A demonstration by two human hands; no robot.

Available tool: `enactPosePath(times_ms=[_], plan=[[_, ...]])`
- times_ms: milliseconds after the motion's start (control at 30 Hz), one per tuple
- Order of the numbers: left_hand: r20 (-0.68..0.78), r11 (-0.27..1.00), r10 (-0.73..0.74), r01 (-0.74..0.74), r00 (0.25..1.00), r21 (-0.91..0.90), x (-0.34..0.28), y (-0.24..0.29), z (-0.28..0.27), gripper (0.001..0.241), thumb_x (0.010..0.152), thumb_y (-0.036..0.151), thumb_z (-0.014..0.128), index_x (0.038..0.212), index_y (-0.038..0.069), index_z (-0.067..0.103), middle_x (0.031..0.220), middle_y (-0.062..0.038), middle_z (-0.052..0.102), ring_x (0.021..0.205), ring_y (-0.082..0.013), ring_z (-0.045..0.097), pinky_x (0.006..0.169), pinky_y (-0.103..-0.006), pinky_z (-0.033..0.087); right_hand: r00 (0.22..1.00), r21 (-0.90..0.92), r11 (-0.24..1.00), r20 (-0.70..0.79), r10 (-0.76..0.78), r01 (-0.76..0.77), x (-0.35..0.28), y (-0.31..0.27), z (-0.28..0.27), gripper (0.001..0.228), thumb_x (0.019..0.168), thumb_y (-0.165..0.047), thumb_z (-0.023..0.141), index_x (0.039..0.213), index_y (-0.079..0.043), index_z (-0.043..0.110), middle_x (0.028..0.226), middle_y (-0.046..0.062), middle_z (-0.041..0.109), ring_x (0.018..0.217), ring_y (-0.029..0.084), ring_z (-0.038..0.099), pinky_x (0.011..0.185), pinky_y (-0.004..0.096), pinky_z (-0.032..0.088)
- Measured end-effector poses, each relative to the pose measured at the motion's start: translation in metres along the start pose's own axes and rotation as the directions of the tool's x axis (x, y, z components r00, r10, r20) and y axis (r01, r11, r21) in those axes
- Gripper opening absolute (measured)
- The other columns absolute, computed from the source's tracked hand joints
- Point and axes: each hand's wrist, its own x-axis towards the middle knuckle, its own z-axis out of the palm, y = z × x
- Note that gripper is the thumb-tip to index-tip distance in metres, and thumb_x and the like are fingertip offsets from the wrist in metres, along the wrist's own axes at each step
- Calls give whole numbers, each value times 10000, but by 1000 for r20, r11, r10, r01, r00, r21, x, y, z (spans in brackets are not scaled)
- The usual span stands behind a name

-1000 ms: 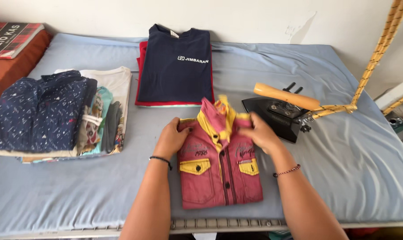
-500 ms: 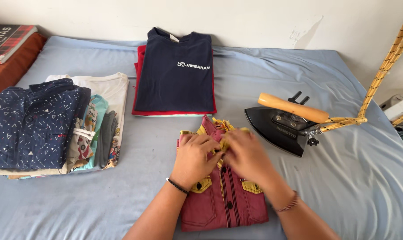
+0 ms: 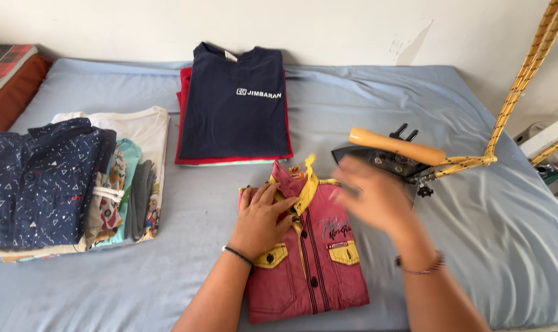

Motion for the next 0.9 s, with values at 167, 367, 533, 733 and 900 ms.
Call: enactPosePath(times_ms=[167,367,533,733,900], plan=[[20,1000,-17,17,1000,-11,-2,5,-3,476,821,409,763,1267,250,706,1380,-180,565,1341,-365,459,1133,-622,230,866,-269,954,-437,-243,132,31,40,-72,572,840,-415,788,1352,-186,680,1346,100,688,1009,315,715,835,416,559],[53,993,-80,84,995,-86,6,7,-11,406,779,292,801,1170,226,716,1349,-56,627,1307,-268,550,1156,-683,237,969,-342,908,-129,209,-241,53,62,-78,516,782,-510,821,1234,-264,782,942,74,796,859,291,730,767,410,554],[42,990,-64,69,997,-123,9,6,-10,346,791,255,796,1130,233,733,1364,-41,630,1289,-270,572,1159,-702,222,966,-141,960,59,251,-241,50,74,-86,485,759,-469,830,1210,-301,770,814,18,816,709,184,739,694,362,552],[67,991,-53,60,996,-118,7,3,-4,228,776,260,790,1002,273,821,1294,-12,656,1252,-256,581,1151,-723,194,926,-131,924,-170,336,-360,29,53,-73,629,828,-463,793,1425,-535,609,775,66,743,692,188,659,698,368,507],[17,992,-49,51,999,-120,8,4,-3,179,778,314,790,949,277,831,1270,-4,673,1248,-249,587,1154,-715,213,903,161,927,-221,369,-340,3,20,-81,599,914,-321,727,1470,-489,579,779,53,718,638,118,592,624,333,483]])
